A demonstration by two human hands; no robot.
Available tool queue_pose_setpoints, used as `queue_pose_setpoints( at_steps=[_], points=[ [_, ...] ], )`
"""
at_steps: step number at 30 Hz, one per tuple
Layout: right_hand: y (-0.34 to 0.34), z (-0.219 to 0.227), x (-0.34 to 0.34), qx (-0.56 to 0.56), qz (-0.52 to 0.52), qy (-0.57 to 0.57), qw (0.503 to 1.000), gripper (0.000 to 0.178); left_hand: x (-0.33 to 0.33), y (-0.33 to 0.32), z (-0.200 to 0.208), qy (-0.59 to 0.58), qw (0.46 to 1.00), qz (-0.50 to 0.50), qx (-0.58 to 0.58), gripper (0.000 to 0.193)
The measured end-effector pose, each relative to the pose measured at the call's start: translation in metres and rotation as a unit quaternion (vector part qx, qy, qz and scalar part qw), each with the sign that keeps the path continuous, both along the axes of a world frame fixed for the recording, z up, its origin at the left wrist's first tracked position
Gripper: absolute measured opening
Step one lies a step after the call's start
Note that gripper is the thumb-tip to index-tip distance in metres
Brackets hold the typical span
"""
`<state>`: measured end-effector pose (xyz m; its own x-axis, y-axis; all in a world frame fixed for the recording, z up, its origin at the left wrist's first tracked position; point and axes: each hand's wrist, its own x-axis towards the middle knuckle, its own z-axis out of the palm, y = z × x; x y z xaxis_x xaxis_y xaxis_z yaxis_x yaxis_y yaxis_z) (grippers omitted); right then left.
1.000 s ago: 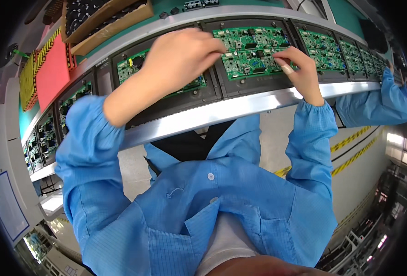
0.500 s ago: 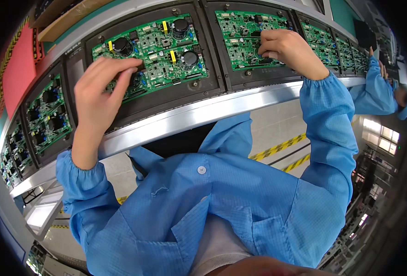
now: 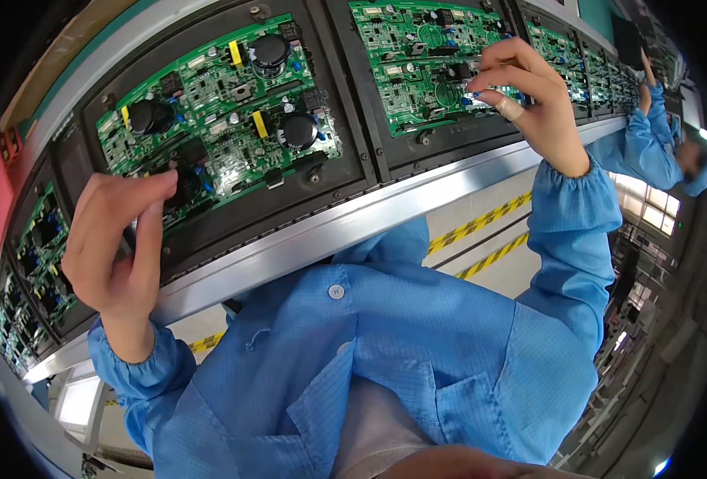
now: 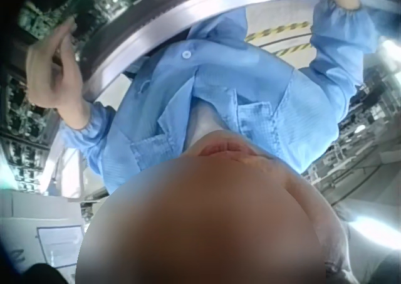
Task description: Assembling and inspecting printed circuit boards on an assembly line.
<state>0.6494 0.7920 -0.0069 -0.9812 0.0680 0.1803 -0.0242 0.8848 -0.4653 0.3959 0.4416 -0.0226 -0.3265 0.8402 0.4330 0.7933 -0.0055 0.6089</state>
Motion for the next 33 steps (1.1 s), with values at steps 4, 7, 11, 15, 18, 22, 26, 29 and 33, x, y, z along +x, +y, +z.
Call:
queue_pose_setpoints(
  at_steps=[4, 7, 11, 15, 18, 22, 26, 29, 33],
  points=[
    [-0.005, 0.000, 0.011, -0.041, -0.056, -0.060, 0.996, 0.017, 0.002, 0.002, -0.002, -0.015, 1.000, -0.012, -0.008, 0.023],
    [-0.009, -0.008, 0.017, -0.024, -0.064, -0.043, 0.997, 0.018, 0.002, 0.003, -0.004, -0.005, 1.000, -0.029, 0.006, 0.024],
    [-0.015, -0.008, 0.019, -0.058, -0.115, -0.075, 0.989, 0.020, 0.001, 0.006, -0.006, 0.006, 0.999, -0.043, 0.001, 0.027],
    [-0.020, -0.015, 0.023, -0.069, -0.204, -0.045, 0.976, 0.019, 0.001, 0.006, -0.005, 0.010, 0.999, -0.049, 0.000, 0.028],
    [-0.023, -0.014, 0.024, -0.066, -0.263, -0.068, 0.960, 0.016, 0.001, 0.006, -0.002, 0.015, 0.999, -0.038, -0.001, 0.030],
    [-0.026, -0.011, 0.024, -0.013, -0.261, -0.092, 0.961, 0.013, 0.001, 0.006, -0.002, 0.004, 0.999, -0.049, -0.016, 0.025],
    [-0.027, -0.016, 0.022, -0.006, -0.272, -0.098, 0.957, 0.012, 0.002, 0.005, 0.002, 0.013, 0.998, -0.052, -0.023, 0.027],
    [-0.028, -0.023, 0.021, 0.012, -0.303, -0.080, 0.950, 0.013, 0.002, 0.008, 0.000, 0.012, 0.998, -0.061, -0.016, 0.027],
    [-0.031, -0.027, 0.020, -0.003, -0.294, -0.061, 0.954, 0.012, 0.002, 0.009, -0.001, 0.010, 0.998, -0.065, -0.017, 0.028]
  ],
)
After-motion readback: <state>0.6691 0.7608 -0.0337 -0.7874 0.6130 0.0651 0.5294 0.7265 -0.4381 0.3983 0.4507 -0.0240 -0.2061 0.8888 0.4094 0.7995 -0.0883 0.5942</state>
